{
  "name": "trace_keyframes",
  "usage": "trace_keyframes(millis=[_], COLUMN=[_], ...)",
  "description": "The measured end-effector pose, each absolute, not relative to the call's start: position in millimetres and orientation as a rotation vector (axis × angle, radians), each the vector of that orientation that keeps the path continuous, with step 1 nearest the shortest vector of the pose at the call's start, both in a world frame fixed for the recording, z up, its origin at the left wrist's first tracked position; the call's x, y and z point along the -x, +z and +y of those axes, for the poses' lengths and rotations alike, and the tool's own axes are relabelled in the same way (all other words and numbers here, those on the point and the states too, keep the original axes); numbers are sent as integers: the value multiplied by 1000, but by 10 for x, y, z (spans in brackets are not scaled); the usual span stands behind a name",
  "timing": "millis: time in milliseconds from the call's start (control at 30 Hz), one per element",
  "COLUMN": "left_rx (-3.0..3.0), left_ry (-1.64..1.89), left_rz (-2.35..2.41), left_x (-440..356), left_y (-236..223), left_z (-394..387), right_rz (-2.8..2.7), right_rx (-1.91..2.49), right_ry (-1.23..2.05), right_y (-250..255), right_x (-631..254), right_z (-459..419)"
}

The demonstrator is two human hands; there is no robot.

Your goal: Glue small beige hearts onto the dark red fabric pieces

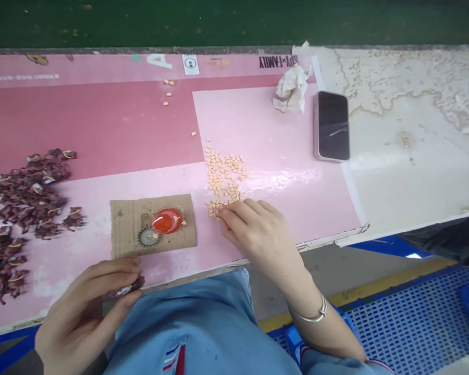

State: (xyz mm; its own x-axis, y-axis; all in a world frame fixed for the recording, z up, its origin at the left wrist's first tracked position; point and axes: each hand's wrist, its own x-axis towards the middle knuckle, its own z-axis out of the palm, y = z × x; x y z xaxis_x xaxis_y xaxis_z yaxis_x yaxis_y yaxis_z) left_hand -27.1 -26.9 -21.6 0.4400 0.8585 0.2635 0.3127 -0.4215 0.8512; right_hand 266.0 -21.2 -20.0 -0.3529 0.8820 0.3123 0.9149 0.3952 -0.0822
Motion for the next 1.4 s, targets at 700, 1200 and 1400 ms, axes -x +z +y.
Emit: trace_keyframes(millis=[700,1200,1400], left_rx=[-2075,-2074,-1923], left_ry=[888,910,955], left_rz=[1094,1138,1151], left_x=[53,37,177], left_y=[-122,-137,-183], left_z=[-213,-186,-207], right_rz=[-1906,-1913,-1946], right_rx=[1247,1240,1384], right_ry=[349,385,16], right_y=[-44,-75,-141], right_x=[-1752,-1704,-2007], right_z=[-353,-271,-143])
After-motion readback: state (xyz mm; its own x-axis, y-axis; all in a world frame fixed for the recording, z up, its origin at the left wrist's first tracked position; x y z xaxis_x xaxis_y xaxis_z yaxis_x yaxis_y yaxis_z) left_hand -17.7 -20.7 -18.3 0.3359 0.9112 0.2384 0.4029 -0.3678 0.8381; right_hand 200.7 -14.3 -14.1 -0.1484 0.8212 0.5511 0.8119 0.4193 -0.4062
